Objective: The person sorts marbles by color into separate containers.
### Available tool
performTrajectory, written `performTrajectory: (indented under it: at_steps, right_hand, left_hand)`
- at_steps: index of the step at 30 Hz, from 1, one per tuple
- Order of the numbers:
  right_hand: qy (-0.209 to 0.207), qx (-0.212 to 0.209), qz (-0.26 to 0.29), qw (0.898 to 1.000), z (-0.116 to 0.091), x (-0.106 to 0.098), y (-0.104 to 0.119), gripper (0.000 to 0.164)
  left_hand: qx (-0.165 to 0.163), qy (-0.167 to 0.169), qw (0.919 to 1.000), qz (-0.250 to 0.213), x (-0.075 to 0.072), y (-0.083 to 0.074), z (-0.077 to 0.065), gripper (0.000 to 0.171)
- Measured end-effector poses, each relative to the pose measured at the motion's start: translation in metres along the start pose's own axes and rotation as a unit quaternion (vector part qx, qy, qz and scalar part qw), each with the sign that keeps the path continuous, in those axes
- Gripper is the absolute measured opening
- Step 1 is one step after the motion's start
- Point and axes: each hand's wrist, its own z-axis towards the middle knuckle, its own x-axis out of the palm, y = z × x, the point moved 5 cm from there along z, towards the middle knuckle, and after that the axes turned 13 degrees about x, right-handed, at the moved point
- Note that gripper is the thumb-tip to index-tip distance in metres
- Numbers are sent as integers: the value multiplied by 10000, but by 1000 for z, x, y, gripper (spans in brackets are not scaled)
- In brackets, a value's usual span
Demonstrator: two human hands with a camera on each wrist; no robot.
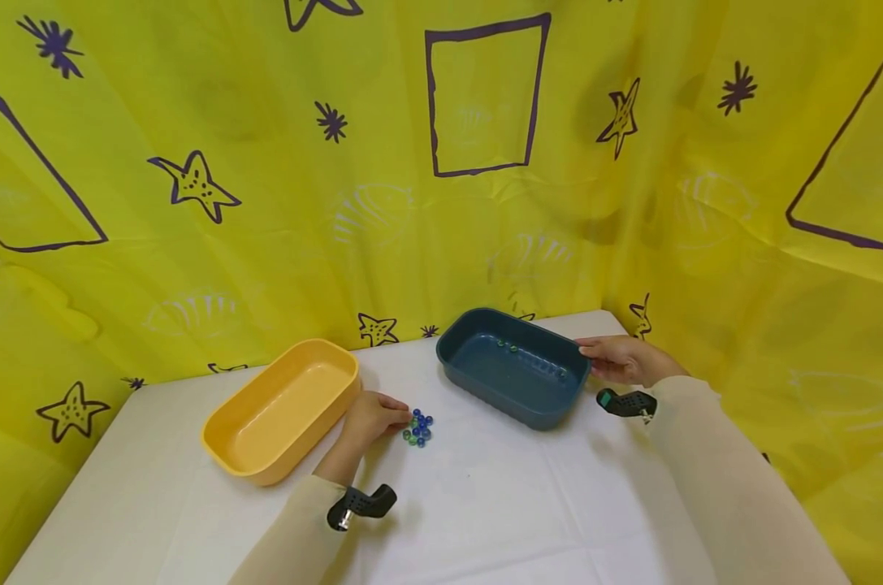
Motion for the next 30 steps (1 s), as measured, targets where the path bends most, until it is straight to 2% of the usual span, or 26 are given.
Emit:
performTrajectory:
  at_steps: [3, 12, 20, 24, 30]
  right_hand:
    - [26, -2, 33, 10000, 1, 0, 0, 32]
    - [-7, 21, 45, 10000, 0, -1, 0, 34]
    - [-120, 52, 107, 9999, -1, 0, 0, 38]
    - [-117, 56, 158, 9998, 0, 0, 0, 38]
    - [-107, 76, 198, 9997, -1, 1, 0, 36]
  left_hand:
    - [-21, -54, 9999, -94, -1, 2, 0, 12]
    - [-203, -96, 9968, -768, 0, 9, 0, 16]
    - [-523, 191, 9894, -1345, 2, 21, 5, 20]
    - [-652, 317, 9812, -1788, 2, 24, 6, 22]
    - [-869, 329, 9660, -2411, 1, 24, 5, 23]
